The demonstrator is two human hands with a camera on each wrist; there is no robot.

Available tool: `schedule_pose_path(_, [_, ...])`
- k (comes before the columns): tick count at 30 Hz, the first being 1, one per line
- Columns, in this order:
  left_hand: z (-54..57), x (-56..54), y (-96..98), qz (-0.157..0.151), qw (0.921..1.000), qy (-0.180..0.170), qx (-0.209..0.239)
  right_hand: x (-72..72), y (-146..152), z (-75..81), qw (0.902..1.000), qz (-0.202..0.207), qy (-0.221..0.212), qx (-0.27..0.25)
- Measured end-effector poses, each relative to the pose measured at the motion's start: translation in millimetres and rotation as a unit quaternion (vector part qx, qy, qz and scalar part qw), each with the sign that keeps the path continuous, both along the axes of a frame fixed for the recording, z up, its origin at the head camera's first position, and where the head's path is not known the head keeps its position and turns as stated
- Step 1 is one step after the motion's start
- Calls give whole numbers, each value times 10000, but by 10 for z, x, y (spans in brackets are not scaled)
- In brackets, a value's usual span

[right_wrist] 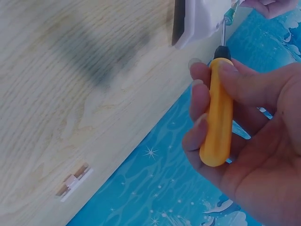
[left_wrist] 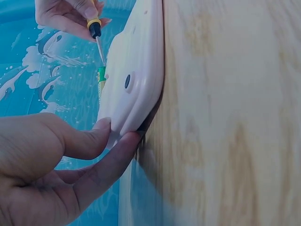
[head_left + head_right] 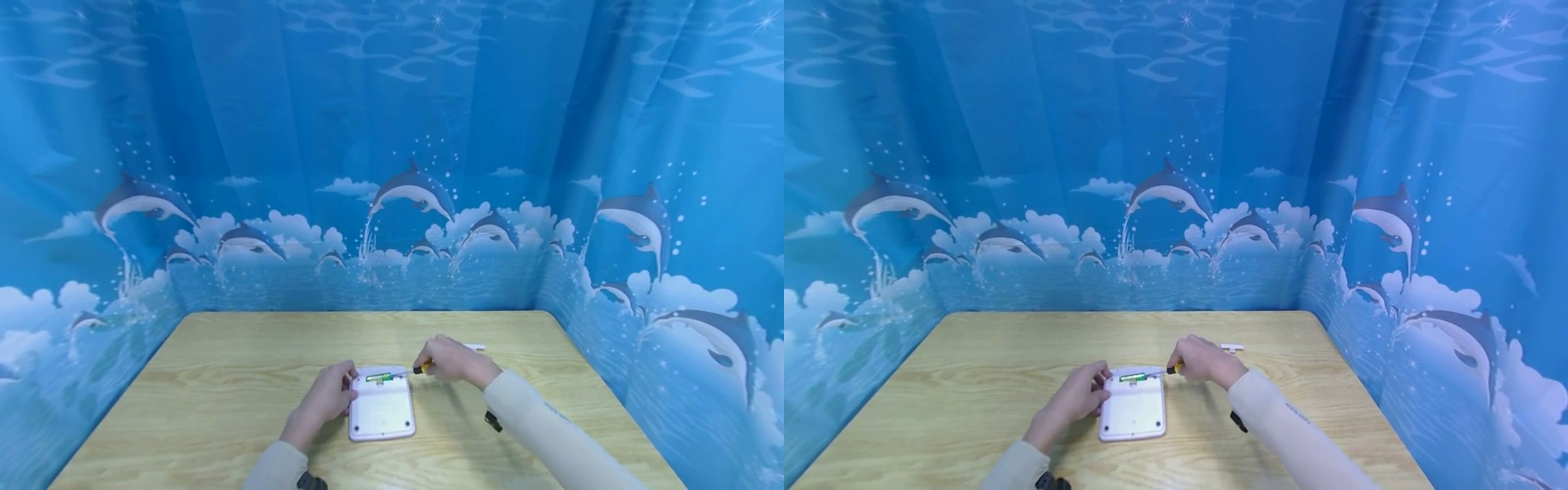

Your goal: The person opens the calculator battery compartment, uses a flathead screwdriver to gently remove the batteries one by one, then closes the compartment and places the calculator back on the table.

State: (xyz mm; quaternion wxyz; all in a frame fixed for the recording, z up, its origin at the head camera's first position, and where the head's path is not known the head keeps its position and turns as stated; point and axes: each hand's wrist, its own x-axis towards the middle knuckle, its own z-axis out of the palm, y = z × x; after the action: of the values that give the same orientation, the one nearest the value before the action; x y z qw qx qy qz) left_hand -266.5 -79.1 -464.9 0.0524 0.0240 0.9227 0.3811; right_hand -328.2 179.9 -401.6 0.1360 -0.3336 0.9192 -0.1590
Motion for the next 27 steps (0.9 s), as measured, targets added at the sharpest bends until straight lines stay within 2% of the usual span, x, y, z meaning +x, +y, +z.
schedule_pose_path(8, [-2,-12,6,12,10000,-34,35,47,26,-27,9996,92,158,197])
schedule_pose_path(16, [-8,4,2,3,10000,16,53,76,98,-41,9994,84,323,23])
schedule_pose_path(22, [-7,3,3,6,10000,28,36,103,176,0,9984,-236,501,-55])
schedule_pose_path(27, [-11,6,-1,-58,10000,74,28,110,263,-5,9961,-660,572,-78])
